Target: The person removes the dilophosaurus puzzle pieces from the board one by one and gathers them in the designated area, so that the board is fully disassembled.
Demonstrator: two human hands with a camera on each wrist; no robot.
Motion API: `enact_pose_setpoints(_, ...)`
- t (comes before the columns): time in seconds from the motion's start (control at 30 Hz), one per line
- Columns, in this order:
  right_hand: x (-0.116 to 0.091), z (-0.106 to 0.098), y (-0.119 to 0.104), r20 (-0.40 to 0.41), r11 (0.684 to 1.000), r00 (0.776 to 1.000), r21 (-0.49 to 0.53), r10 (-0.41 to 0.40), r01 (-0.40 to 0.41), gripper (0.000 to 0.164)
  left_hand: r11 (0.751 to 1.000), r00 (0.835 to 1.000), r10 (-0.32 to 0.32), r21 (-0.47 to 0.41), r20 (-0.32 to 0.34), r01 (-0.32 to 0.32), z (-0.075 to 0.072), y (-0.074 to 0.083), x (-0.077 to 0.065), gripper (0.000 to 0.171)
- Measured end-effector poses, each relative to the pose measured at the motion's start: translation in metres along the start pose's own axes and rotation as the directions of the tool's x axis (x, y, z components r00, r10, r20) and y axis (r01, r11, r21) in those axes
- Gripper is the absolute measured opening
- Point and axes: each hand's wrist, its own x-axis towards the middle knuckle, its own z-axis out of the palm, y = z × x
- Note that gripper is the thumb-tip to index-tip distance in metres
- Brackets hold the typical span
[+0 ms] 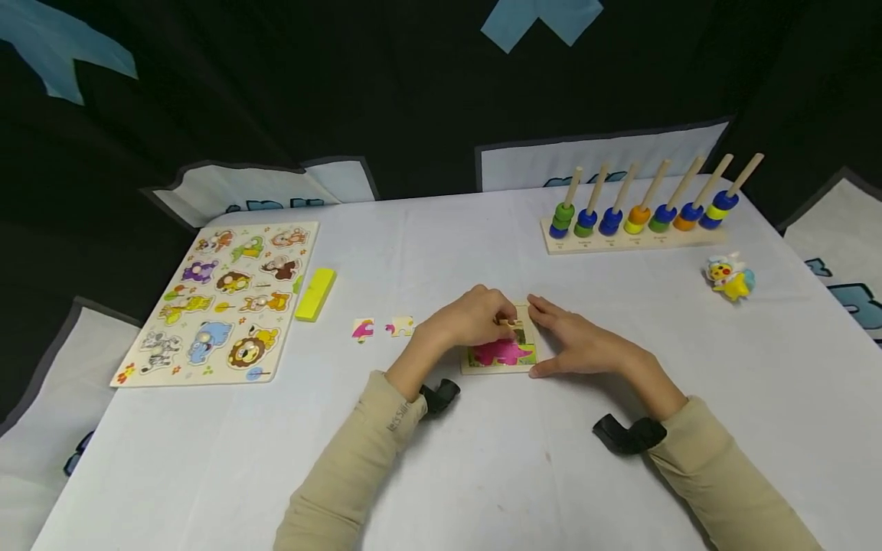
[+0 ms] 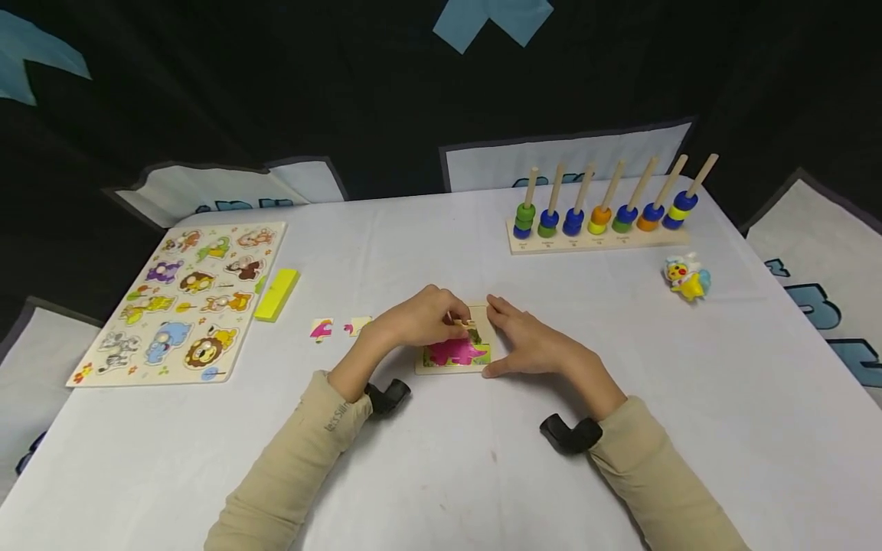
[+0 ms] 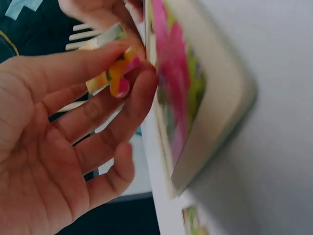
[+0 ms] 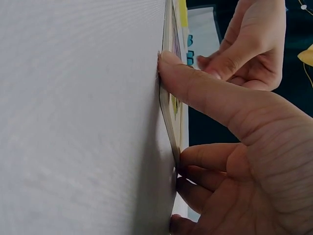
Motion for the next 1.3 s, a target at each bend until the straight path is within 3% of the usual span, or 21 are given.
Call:
enact_pose_setpoints(0.27,0.002,0.002,0.000,-0.002,1.000,1.000,-0.008,0.010,-0.010,0.098,0.998,0.993,-0.025,-0.064,-0.116,0.018,-0.032,-0.015,-0.025,0.022)
enact_pose_setpoints(0.4,0.001,0.003,0.001,0.000,1.000,1.000,0.000,0.015,-0.015,0.097,0.997,0.987,-0.004,-0.077,-0.159,-0.008,-0.039,-0.023,-0.037,0.026)
enact_pose_setpoints(0.6,0.001,0.004,0.000,-0.011,1.000,1.000,-0.004,0.013,-0.013,0.096,0.994,0.990,-0.036,-0.111,-0.133,0.021,-0.034,-0.034,-0.058,0.011)
enact_pose_setpoints(0.77,0.001,0.003,0.000,-0.016,1.000,1.000,-0.002,0.017,-0.017,0.096,0.989,0.997,-0.054,-0.143,-0.054,0.046,-0.024,-0.045,-0.070,0.003)
enact_pose_setpoints(0.9,0.001,0.004,0.001,-0.018,1.000,1.000,-0.003,0.016,-0.016,0.096,0.988,1.000,-0.022,-0.152,-0.016,0.020,-0.014,-0.052,-0.069,0.002)
enact_pose_setpoints(1.03,0.001,0.005,0.001,-0.019,1.000,1.000,-0.002,0.015,-0.015,0.096,0.993,1.000,0.016,-0.113,-0.021,-0.018,-0.009,-0.056,-0.066,0.003)
enact_pose_setpoints(1.3,0.001,0.004,0.001,-0.016,1.000,1.000,-0.004,0.019,-0.019,0.096,0.998,0.999,-0.015,-0.065,-0.050,0.012,-0.006,-0.054,-0.067,0.007)
